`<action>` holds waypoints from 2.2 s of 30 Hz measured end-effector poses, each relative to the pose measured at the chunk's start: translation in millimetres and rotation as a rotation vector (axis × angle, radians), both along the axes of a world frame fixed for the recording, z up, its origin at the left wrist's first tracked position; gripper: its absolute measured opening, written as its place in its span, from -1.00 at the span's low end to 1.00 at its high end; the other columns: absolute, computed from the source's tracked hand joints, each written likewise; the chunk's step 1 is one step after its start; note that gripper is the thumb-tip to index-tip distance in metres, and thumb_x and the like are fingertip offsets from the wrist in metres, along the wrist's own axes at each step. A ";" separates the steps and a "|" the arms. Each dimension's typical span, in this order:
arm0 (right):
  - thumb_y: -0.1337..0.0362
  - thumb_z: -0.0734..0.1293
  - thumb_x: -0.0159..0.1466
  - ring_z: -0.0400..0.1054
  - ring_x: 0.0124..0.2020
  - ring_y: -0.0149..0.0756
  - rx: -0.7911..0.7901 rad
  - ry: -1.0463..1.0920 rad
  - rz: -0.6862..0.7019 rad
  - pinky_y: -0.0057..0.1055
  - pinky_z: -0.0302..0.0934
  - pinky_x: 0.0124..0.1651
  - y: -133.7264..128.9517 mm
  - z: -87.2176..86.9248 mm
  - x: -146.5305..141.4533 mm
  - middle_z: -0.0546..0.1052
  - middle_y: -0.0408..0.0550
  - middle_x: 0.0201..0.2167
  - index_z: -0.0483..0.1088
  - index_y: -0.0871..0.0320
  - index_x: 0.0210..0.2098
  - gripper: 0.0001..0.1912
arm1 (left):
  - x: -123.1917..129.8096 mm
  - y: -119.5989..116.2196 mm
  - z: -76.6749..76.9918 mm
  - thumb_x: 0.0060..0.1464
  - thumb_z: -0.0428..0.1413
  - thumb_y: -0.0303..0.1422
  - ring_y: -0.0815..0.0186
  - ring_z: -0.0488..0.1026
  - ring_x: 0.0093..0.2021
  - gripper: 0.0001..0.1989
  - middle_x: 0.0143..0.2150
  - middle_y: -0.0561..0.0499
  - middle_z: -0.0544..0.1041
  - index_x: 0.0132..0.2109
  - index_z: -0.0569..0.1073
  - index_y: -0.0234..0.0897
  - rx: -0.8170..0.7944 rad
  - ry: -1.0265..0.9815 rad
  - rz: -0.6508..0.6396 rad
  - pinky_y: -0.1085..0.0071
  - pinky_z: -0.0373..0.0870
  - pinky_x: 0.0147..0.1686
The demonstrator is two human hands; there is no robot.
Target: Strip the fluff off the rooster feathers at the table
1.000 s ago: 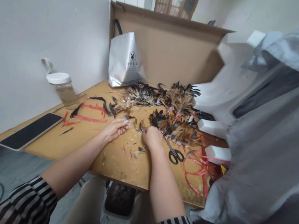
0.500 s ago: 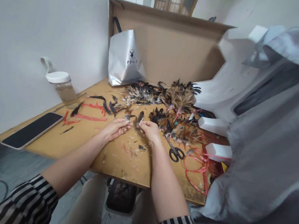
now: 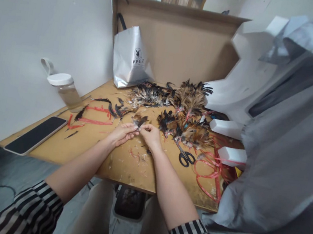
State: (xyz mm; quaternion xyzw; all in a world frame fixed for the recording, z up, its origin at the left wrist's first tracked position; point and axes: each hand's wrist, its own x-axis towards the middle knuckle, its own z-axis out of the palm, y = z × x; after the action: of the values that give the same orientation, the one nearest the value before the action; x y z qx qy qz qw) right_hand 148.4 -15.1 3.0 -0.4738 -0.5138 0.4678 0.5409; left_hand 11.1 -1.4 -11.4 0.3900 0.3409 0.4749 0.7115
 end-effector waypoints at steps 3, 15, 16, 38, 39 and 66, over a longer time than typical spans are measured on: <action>0.25 0.37 -0.15 0.22 -0.55 -0.49 0.012 -0.007 -0.008 -0.51 0.09 -0.40 -0.4 1.1 -0.4 0.41 -0.18 -0.60 0.36 0.23 -0.57 -0.81 | 1.1 -0.6 0.6 -0.19 0.19 -0.46 0.51 0.40 -0.53 -0.86 -0.51 -0.03 0.47 -0.39 0.44 -0.45 0.016 0.014 0.026 0.68 0.29 -0.56; 0.15 0.40 -0.17 0.08 -0.70 -0.56 -0.153 0.223 0.112 -0.56 -0.07 -0.63 1.9 -2.3 3.3 0.33 -0.22 -0.71 0.30 0.22 -0.59 -0.71 | 1.2 -1.4 0.7 -0.19 0.19 -0.43 0.56 0.36 -0.54 -0.84 -0.48 -0.01 0.47 -0.39 0.44 -0.44 0.062 0.043 0.012 0.66 0.27 -0.54; 0.15 0.40 -0.17 0.08 -0.70 -0.55 -0.147 0.221 0.104 -0.55 -0.07 -0.62 1.5 -1.6 3.2 0.32 -0.23 -0.72 0.29 0.22 -0.61 -0.71 | 1.3 -1.8 1.0 -0.19 0.19 -0.42 0.55 0.36 -0.54 -0.83 -0.47 -0.02 0.47 -0.38 0.44 -0.44 0.061 0.054 0.006 0.65 0.27 -0.54; 0.13 0.42 -0.20 0.06 -0.72 -0.56 -0.087 0.191 0.083 -0.54 -0.09 -0.61 -0.1 0.7 0.7 0.32 -0.25 -0.73 0.27 0.21 -0.63 -0.69 | 1.3 -4.6 1.6 -0.16 0.18 -0.41 0.52 0.38 -0.52 -0.83 -0.44 -0.06 0.48 -0.38 0.45 -0.46 0.073 0.075 -0.011 0.65 0.29 -0.54; 0.13 0.41 -0.20 0.05 -0.72 -0.56 -0.084 0.190 0.086 -0.54 -0.10 -0.62 0.0 0.6 0.9 0.32 -0.25 -0.74 0.28 0.21 -0.62 -0.69 | 1.0 -4.9 1.7 -0.16 0.18 -0.40 0.53 0.38 -0.52 -0.83 -0.44 -0.06 0.48 -0.37 0.45 -0.46 0.071 0.079 -0.024 0.66 0.28 -0.54; 0.10 0.31 -0.07 0.11 -0.65 -0.50 0.056 -0.239 -0.246 -0.52 -0.01 -0.55 20.6 0.6 54.6 0.38 -0.15 -0.66 0.42 0.25 -0.48 -0.69 | -0.6 -0.6 1.0 -0.22 0.20 -0.29 0.45 0.41 -0.52 -0.73 -0.38 -0.13 0.51 -0.38 0.45 -0.43 0.135 0.244 0.081 0.59 0.26 -0.59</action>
State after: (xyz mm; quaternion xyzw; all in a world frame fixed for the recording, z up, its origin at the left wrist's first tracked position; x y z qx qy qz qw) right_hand 202.9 5.5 3.6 -0.5704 -0.5254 0.3238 0.5421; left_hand 10.6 -2.0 -10.4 0.4779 0.4076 0.4740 0.6171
